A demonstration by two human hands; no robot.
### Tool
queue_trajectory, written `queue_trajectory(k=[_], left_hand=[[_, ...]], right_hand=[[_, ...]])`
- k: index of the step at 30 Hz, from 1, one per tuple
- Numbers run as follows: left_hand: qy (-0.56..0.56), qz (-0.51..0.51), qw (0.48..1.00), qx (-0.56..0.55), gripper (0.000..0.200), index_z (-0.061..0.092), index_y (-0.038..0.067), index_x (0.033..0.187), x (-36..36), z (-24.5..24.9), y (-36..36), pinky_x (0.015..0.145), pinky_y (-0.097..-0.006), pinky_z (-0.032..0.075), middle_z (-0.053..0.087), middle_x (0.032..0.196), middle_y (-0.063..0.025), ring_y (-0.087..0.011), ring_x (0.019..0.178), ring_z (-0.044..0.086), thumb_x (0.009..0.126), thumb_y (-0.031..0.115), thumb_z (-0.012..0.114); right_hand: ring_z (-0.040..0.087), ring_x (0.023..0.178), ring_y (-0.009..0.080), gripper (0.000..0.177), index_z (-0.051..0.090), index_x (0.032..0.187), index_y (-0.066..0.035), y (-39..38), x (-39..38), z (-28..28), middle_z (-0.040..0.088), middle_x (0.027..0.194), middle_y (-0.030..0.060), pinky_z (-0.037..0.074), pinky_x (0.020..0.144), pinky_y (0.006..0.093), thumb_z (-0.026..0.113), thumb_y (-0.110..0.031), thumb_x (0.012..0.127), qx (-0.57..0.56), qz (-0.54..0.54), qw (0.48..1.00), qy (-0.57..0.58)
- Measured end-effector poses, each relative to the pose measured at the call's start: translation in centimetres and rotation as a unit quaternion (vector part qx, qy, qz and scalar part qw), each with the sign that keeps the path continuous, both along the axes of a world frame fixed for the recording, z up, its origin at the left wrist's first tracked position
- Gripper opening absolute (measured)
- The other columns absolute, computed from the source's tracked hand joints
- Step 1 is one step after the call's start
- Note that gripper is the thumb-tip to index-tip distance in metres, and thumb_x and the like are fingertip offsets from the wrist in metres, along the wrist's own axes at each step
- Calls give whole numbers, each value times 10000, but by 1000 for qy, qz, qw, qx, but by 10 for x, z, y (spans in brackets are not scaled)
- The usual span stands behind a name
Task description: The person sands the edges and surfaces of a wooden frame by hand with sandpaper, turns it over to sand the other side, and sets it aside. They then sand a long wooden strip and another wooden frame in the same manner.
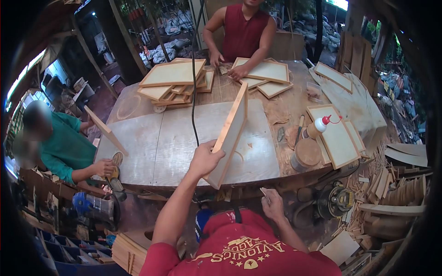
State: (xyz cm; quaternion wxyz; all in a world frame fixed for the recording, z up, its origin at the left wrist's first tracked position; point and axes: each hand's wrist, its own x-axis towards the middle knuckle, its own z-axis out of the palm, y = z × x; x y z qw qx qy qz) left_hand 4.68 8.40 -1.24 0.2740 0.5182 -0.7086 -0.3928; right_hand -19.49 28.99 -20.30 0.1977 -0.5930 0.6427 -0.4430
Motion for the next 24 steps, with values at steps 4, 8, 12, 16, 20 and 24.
queue_trajectory(k=[4, 8, 12, 16, 20, 24], left_hand=[[-10, -7, 1000, -8, 500, 693, -21, 1316, -7, 4, 1, 934, -383, 552, 769, 1119, -209, -274, 1020, 741, 883, 229, 712], [-11, -4, 1000, -4, 513, 682, -13, 1340, -10, -4, 2, 951, -382, 545, 763, 1152, -206, -272, 1048, 733, 887, 226, 713], [-13, -1, 1000, -17, 519, 672, -9, 1360, -13, -6, 4, 957, -374, 540, 763, 1155, -194, -255, 1055, 724, 891, 209, 719], [21, 24, 999, 37, 561, 639, -2, 1410, -22, -1, 11, 953, -372, 541, 753, 1164, -193, -255, 1047, 716, 895, 201, 729], [71, 29, 996, 52, 619, 600, 1, 1460, -33, 4, 23, 944, -369, 542, 736, 1187, -191, -254, 1048, 707, 885, 179, 745], [166, 38, 985, 33, 606, 645, -35, 1375, -56, -13, 34, 968, -380, 534, 754, 1119, -212, -273, 1047, 714, 820, 170, 778]], right_hand=[[682, 1048, 404, 390, 705, 1253, -11, 0, -8, 6, 685, 1134, 210, 557, 912, 455, 657, -22, 866, -22, 26, 999, 5], [685, 1029, 410, 388, 699, 1259, -1, 3, -16, 8, 686, 1124, 217, 554, 904, 464, 650, -7, 875, -33, 14, 999, 15], [687, 1022, 405, 385, 699, 1264, -3, -2, -11, 15, 687, 1118, 215, 556, 906, 459, 647, -3, 883, -41, 10, 999, -17], [690, 1015, 396, 369, 704, 1256, -3, -7, 1, 28, 689, 1109, 211, 559, 902, 449, 646, -6, 891, -58, 23, 997, -37], [690, 1004, 397, 360, 710, 1246, -1, -5, 0, 28, 689, 1106, 211, 562, 894, 443, 648, -5, 891, -57, 18, 998, -25], [704, 982, 335, 353, 705, 1261, 5, 7, -10, 25, 699, 1107, 184, 564, 867, 403, 649, -18, 914, -49, -20, 997, -55]])
